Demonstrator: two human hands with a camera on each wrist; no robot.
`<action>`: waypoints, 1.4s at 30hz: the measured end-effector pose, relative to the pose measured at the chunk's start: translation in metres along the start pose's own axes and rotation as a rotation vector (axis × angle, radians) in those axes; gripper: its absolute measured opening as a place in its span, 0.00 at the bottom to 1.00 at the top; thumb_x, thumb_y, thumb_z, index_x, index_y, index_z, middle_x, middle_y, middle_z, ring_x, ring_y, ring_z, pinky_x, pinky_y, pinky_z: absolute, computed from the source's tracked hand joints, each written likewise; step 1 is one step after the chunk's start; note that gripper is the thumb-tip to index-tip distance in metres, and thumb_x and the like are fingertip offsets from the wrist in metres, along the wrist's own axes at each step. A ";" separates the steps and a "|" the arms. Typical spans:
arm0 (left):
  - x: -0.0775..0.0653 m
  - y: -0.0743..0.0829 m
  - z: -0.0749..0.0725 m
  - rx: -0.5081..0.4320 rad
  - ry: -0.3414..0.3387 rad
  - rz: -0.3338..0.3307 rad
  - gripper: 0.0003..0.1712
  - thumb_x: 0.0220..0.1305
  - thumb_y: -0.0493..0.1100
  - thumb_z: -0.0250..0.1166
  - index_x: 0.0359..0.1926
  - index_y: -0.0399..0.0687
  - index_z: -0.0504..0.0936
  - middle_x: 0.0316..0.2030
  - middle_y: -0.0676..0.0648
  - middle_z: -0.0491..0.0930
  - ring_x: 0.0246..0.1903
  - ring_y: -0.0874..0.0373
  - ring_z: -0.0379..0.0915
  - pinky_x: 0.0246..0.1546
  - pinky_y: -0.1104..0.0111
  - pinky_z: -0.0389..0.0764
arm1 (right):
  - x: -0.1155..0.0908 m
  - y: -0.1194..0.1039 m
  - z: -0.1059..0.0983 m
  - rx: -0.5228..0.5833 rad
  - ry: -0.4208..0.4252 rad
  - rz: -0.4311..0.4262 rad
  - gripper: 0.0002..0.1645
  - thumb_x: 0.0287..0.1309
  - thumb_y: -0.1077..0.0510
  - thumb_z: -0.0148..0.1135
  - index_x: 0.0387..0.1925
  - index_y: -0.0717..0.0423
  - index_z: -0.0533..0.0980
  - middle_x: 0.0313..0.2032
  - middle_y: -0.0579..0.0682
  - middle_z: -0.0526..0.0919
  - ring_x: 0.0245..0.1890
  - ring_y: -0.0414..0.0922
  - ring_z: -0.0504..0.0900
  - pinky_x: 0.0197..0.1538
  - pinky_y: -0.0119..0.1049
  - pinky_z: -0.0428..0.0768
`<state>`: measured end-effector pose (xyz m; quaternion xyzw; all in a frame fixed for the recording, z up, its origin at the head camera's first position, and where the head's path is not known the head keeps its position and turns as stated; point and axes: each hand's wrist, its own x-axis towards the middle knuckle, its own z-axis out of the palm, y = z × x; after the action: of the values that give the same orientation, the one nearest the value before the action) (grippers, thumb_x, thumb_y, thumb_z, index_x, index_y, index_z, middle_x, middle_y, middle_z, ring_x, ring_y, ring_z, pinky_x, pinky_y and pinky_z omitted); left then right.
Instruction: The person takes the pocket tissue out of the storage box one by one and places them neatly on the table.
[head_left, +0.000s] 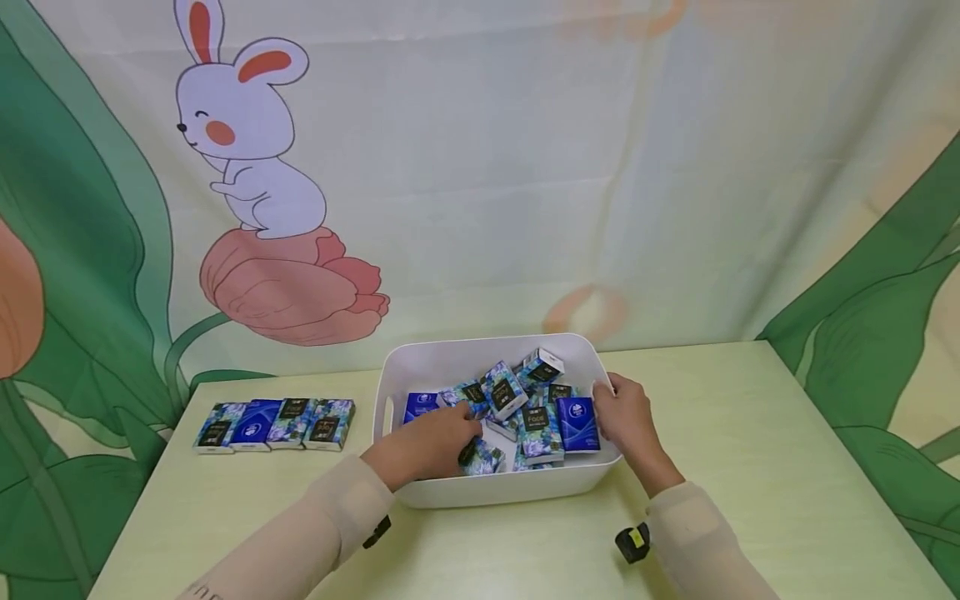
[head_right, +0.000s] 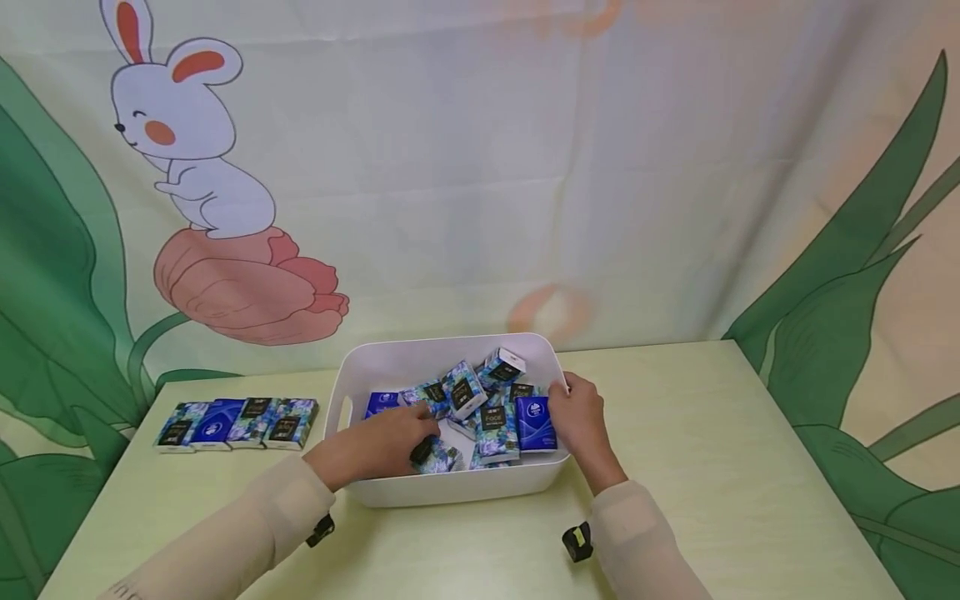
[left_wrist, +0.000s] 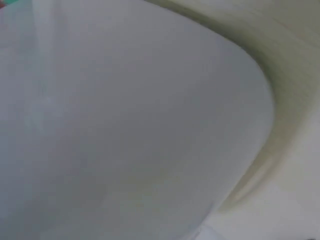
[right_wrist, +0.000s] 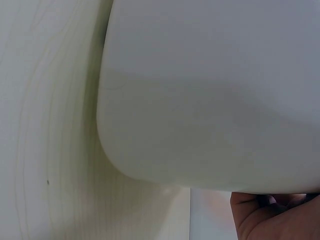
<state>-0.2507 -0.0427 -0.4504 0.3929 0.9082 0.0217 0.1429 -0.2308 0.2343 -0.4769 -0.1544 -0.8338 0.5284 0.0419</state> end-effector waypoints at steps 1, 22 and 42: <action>-0.003 0.000 -0.004 0.003 0.041 0.006 0.35 0.55 0.55 0.77 0.59 0.40 0.81 0.49 0.43 0.79 0.48 0.50 0.78 0.54 0.59 0.79 | 0.000 0.000 0.000 -0.002 0.000 0.002 0.21 0.71 0.57 0.48 0.52 0.67 0.78 0.16 0.49 0.72 0.12 0.40 0.69 0.18 0.32 0.69; -0.120 -0.037 -0.083 -0.212 0.724 -0.350 0.30 0.54 0.64 0.74 0.44 0.44 0.81 0.29 0.49 0.79 0.27 0.54 0.71 0.23 0.64 0.72 | -0.001 -0.005 0.006 -0.028 -0.015 -0.003 0.22 0.72 0.56 0.47 0.54 0.68 0.78 0.19 0.51 0.73 0.14 0.41 0.70 0.19 0.33 0.70; -0.227 -0.155 0.036 -0.373 0.476 -0.926 0.53 0.57 0.77 0.61 0.54 0.28 0.77 0.39 0.34 0.82 0.38 0.37 0.76 0.34 0.48 0.73 | -0.002 -0.010 -0.003 0.087 -0.125 0.124 0.20 0.71 0.53 0.54 0.44 0.70 0.76 0.21 0.49 0.78 0.17 0.40 0.74 0.25 0.33 0.79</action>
<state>-0.2025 -0.3158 -0.4530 -0.0954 0.9740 0.2053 -0.0044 -0.2306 0.2327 -0.4660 -0.1703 -0.7998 0.5744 -0.0364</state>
